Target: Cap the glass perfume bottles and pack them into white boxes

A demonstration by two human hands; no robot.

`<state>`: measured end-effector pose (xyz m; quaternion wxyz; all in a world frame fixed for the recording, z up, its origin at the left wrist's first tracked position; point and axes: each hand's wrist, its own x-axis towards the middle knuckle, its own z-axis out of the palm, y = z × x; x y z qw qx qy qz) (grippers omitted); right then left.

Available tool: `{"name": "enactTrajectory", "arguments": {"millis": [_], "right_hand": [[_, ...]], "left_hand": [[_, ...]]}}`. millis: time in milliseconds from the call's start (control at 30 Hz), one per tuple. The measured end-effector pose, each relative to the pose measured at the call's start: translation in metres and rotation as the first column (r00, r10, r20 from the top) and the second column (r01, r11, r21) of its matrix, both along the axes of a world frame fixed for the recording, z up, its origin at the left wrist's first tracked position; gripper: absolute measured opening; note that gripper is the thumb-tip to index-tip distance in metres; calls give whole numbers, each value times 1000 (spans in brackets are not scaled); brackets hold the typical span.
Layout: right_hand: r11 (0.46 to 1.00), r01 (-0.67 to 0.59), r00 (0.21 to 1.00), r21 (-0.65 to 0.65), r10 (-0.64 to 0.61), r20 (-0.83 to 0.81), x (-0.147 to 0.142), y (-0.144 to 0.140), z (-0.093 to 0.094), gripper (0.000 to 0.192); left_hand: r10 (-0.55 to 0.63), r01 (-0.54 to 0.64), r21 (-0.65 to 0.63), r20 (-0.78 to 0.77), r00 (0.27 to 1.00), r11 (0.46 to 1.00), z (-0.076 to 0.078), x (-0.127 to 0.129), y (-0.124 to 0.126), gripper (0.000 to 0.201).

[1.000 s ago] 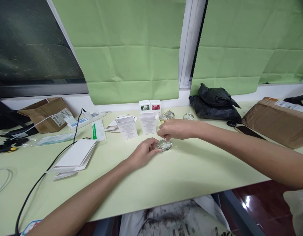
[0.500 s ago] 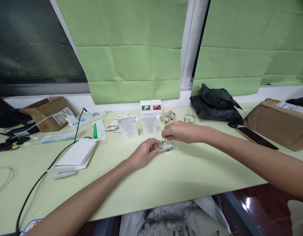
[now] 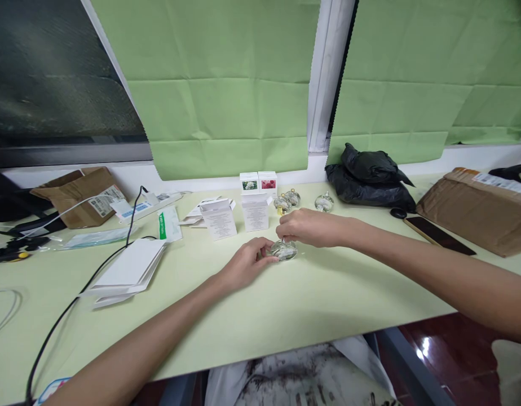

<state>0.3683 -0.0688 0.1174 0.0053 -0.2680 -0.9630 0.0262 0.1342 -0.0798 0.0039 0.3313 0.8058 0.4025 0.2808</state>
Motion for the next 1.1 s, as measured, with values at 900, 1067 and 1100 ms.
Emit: {"name": "enactTrajectory", "arguments": {"millis": [900, 1067, 1100], "right_hand": [[985, 158, 986, 75, -161, 44, -7, -2, -8, 17], [978, 184, 980, 99, -191, 63, -10, -3, -9, 19], [976, 190, 978, 108, -199, 71, -10, -4, -8, 20]], "left_hand": [[32, -32, 10, -26, 999, 999, -3, 0, 0, 39], [41, -41, 7, -22, 999, 999, -2, 1, 0, 39], [41, -41, 3, -23, 999, 999, -2, 1, 0, 39]]}}
